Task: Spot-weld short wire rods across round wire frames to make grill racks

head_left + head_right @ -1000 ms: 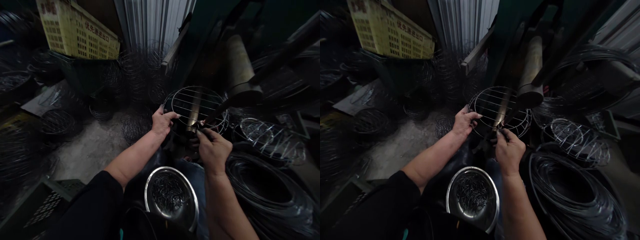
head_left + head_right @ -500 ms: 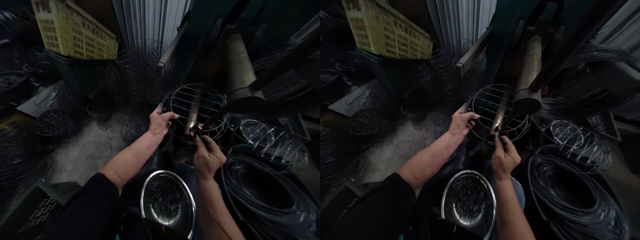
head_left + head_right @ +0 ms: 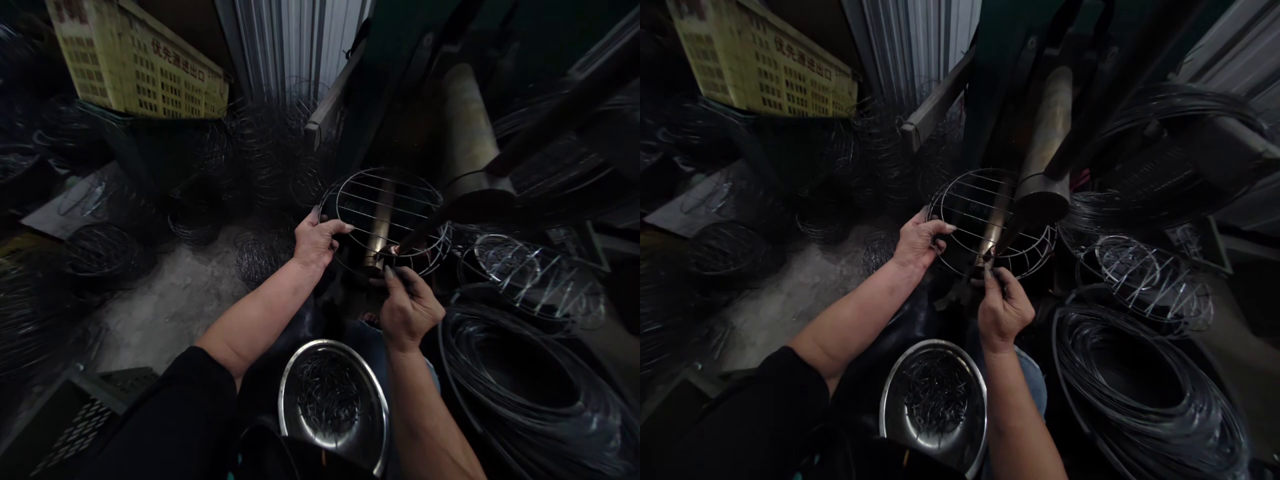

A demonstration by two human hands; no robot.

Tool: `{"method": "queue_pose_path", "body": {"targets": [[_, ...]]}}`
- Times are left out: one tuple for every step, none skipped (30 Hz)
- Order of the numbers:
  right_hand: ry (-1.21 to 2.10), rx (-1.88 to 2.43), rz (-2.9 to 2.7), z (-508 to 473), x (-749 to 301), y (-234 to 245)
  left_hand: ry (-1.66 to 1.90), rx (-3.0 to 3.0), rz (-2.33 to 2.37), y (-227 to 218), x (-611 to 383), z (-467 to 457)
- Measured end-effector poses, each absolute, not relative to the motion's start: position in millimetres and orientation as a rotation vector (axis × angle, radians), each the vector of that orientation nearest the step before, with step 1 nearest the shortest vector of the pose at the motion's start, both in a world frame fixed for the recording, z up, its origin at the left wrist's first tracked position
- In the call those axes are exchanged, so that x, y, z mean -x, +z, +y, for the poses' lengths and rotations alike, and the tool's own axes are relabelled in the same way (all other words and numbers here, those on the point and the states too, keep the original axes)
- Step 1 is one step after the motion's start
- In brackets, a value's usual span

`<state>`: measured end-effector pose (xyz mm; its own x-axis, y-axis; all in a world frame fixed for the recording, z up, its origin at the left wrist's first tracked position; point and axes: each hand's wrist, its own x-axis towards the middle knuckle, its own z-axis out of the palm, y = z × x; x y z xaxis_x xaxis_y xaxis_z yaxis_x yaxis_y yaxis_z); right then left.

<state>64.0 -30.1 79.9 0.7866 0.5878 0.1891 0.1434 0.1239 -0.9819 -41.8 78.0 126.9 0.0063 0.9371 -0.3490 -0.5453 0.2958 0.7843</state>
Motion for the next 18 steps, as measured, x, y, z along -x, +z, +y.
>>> {"method": "queue_pose_path", "body": {"targets": [[0.370, 1.436, -0.630, -29, -64, 80, 1.231, -0.498, 1.000, 127, 41, 79], [0.383, 1.443, -0.625, -29, -65, 81, 1.222, -0.492, 1.009, 128, 41, 79], [0.398, 1.451, -0.619, -28, -65, 81, 1.215, -0.486, 1.016, 128, 41, 80], [0.411, 1.455, -0.611, -28, -66, 80, 1.211, -0.482, 1.022, 128, 40, 80], [0.421, 1.450, -0.600, -27, -66, 80, 1.209, -0.483, 1.028, 128, 40, 81], [0.426, 1.440, -0.589, -27, -66, 80, 1.209, -0.487, 1.032, 128, 40, 81], [0.428, 1.427, -0.577, -27, -66, 81, 1.207, -0.494, 1.034, 128, 40, 81], [0.429, 1.414, -0.569, -26, -66, 81, 1.205, -0.500, 1.034, 128, 40, 82], [0.428, 1.399, -0.565, -25, -65, 82, 1.205, -0.506, 1.033, 128, 40, 82], [0.429, 1.386, -0.561, -25, -64, 82, 1.203, -0.509, 1.031, 128, 40, 82], [0.432, 1.370, -0.556, -24, -63, 83, 1.205, -0.511, 1.024, 128, 40, 82], [0.440, 1.345, -0.552, -23, -61, 84, 1.204, -0.513, 1.015, 128, 40, 82], [0.452, 1.316, -0.550, -22, -60, 85, 1.204, -0.515, 1.008, 128, 40, 81], [0.463, 1.288, -0.544, -23, -59, 86, 1.204, -0.517, 1.003, 129, 40, 81], [0.477, 1.267, -0.534, -24, -60, 87, 1.203, -0.516, 1.005, 129, 40, 81], [0.490, 1.257, -0.518, -26, -61, 88, 1.201, -0.515, 1.012, 129, 40, 82], [0.493, 1.257, -0.494, -29, -64, 89, 1.201, -0.513, 1.025, 128, 40, 82], [0.478, 1.262, -0.458, -33, -69, 91, 1.199, -0.514, 1.038, 128, 40, 82]]}}
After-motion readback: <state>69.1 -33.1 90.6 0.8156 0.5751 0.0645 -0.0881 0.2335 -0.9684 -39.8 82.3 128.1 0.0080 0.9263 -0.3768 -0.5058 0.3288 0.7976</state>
